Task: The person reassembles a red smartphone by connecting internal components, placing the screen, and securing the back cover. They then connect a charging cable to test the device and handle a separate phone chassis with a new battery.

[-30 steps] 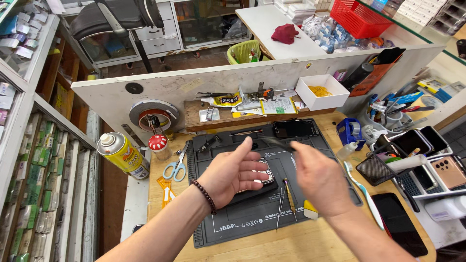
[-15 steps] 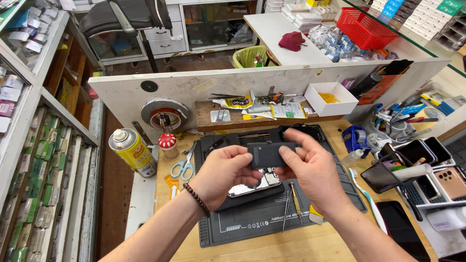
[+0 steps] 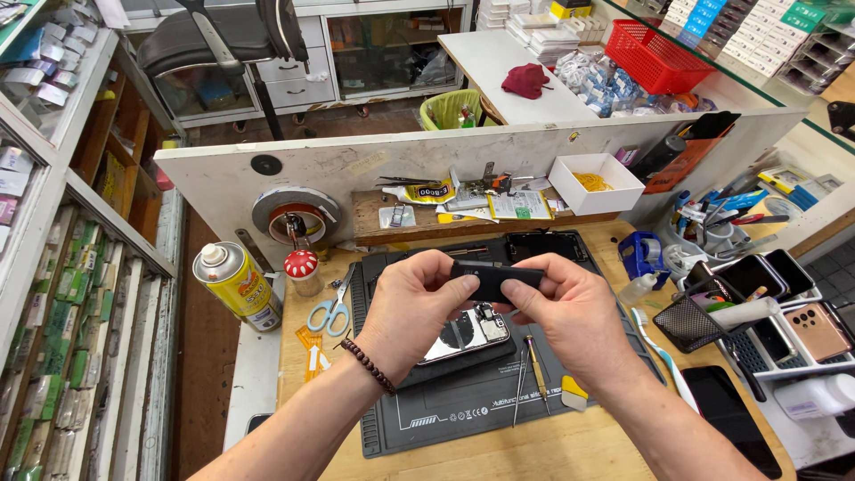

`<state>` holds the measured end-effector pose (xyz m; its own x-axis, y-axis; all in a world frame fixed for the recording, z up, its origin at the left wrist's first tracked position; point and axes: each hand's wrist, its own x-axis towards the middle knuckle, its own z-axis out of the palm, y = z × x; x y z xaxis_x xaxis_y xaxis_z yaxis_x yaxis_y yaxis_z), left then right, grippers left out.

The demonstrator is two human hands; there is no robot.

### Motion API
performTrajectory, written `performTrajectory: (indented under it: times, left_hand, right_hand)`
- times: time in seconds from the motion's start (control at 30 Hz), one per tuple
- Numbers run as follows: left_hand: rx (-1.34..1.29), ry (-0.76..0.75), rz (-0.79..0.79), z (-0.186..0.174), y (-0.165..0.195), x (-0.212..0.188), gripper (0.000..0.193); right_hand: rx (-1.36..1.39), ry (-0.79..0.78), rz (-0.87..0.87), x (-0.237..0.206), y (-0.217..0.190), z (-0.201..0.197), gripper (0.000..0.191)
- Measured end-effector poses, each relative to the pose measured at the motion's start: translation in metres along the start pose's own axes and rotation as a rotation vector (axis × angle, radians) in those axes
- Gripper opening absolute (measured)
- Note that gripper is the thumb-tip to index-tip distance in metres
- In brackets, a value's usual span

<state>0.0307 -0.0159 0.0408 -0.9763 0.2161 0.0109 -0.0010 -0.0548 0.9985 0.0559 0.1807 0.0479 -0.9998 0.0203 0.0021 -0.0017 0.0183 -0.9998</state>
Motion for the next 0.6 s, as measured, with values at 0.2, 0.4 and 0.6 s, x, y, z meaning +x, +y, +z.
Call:
performTrajectory:
  times: [0.2, 0.4, 0.6]
  left_hand:
    - [-0.115, 0.009, -0.076, -0.002, 0.006, -0.003, 0.012]
    - [-0.224, -0.050, -0.086, -0.005, 0.005, -0.003, 0.016]
    - [-0.371, -0.046, -0.141, -0.005, 0.001, -0.005, 0.017]
  right_hand:
    - [0.062, -0.025, 0.037, 0.000, -0.007, 0.001, 0.017]
    - [0.085, -0.031, 0.061, 0.001, -0.005, 0.000, 0.015]
    - [0.285, -0.105, 0.194, 0.002, 0.003, 0.000, 0.017]
